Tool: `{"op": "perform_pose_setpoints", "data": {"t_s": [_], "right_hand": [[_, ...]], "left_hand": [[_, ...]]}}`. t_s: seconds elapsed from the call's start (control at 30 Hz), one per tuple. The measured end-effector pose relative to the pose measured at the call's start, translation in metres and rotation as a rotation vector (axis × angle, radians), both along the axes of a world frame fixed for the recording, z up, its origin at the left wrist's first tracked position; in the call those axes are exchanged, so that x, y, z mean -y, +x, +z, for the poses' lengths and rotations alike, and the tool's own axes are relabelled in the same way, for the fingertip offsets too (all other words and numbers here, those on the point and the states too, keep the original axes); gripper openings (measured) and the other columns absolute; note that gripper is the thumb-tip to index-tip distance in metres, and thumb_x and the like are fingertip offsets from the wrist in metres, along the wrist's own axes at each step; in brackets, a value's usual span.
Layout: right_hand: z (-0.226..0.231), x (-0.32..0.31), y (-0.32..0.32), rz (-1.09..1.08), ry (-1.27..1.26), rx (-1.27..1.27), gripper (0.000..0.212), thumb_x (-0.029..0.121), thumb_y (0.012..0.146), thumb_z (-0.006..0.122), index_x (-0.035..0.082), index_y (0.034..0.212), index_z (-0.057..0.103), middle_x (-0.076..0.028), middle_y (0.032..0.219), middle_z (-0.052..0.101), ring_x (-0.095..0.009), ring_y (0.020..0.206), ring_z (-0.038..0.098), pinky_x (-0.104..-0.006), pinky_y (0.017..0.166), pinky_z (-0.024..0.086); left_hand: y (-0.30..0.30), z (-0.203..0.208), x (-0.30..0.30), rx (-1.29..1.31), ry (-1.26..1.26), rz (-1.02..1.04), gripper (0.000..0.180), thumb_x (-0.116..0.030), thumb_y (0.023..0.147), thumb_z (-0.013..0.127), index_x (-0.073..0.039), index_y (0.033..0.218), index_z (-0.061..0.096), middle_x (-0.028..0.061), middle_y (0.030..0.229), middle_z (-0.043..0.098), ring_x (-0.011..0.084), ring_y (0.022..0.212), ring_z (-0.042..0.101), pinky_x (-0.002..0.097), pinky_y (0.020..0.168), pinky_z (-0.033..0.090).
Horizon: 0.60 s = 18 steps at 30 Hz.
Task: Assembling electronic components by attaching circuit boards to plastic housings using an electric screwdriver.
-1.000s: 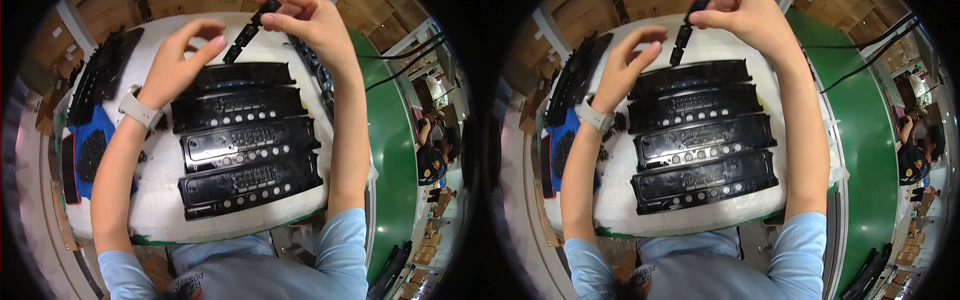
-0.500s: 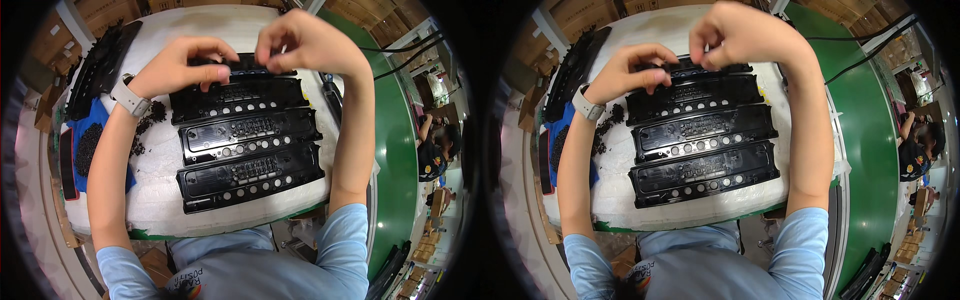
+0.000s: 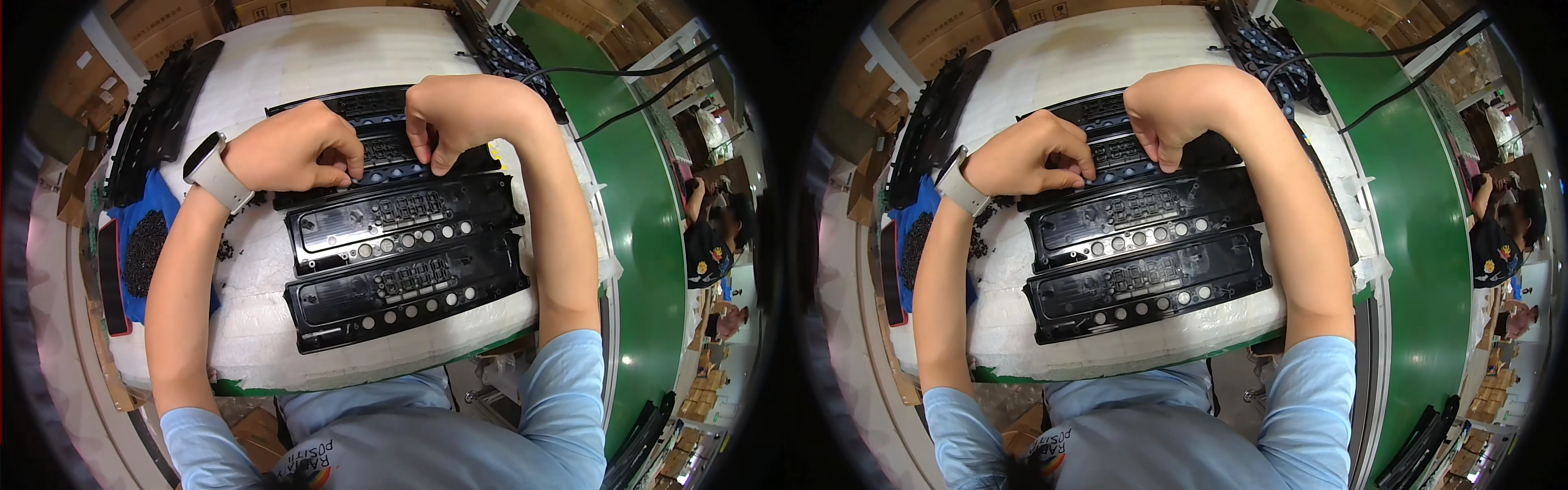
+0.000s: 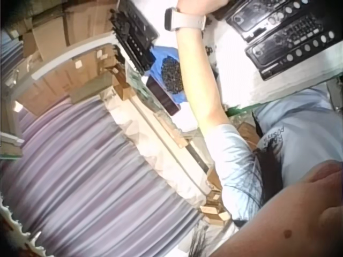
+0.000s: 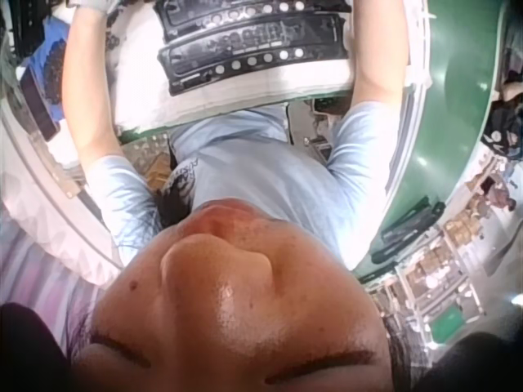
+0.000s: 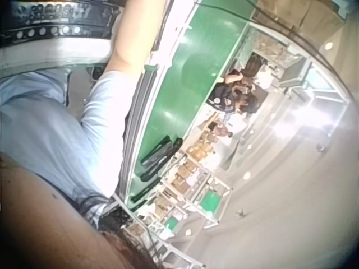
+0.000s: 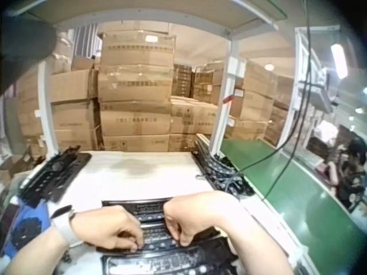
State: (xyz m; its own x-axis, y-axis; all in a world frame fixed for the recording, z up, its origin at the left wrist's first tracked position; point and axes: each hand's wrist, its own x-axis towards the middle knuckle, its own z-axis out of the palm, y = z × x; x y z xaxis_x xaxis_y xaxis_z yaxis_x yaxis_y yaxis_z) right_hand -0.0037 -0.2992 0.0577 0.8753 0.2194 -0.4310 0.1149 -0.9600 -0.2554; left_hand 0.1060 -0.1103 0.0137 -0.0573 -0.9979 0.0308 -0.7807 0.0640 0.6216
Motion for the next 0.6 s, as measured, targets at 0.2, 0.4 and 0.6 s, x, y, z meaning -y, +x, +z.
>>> {"op": "perform_pose_setpoints", "data": {"t_s": [0.2,0.4,0.6], "right_hand": [[0.006,-0.009,-0.003,-0.035,-0.023,0.042,0.020,0.005,0.060,0.078,0.005,0.079,0.073,-0.008,0.074,0.069,-0.021,0.070,0.066,-0.0324,0.061,0.051],[0.008,-0.020,-0.008,-0.085,-0.043,0.053,0.016,0.005,0.062,0.077,0.006,0.078,0.073,-0.008,0.074,0.070,-0.022,0.069,0.066,-0.0327,0.061,0.051],[0.009,-0.022,-0.008,-0.046,-0.057,0.130,0.011,0.007,0.064,0.076,0.008,0.075,0.074,-0.008,0.071,0.069,-0.022,0.068,0.067,-0.0332,0.061,0.052]], "left_hand": [[-0.005,0.009,-0.005,0.175,0.001,0.029,0.012,0.003,0.066,0.071,0.001,0.078,0.070,0.0103,0.074,0.065,0.0223,0.066,0.063,0.0314,0.060,0.050],[-0.007,0.020,-0.012,0.340,0.023,0.013,0.016,0.002,0.068,0.066,-0.002,0.083,0.072,0.0103,0.076,0.065,0.0239,0.067,0.063,0.0332,0.062,0.050],[-0.014,0.017,-0.009,0.321,0.055,-0.042,0.027,0.004,0.067,0.057,-0.004,0.088,0.073,0.0112,0.078,0.066,0.0263,0.069,0.063,0.0350,0.061,0.049]]}}
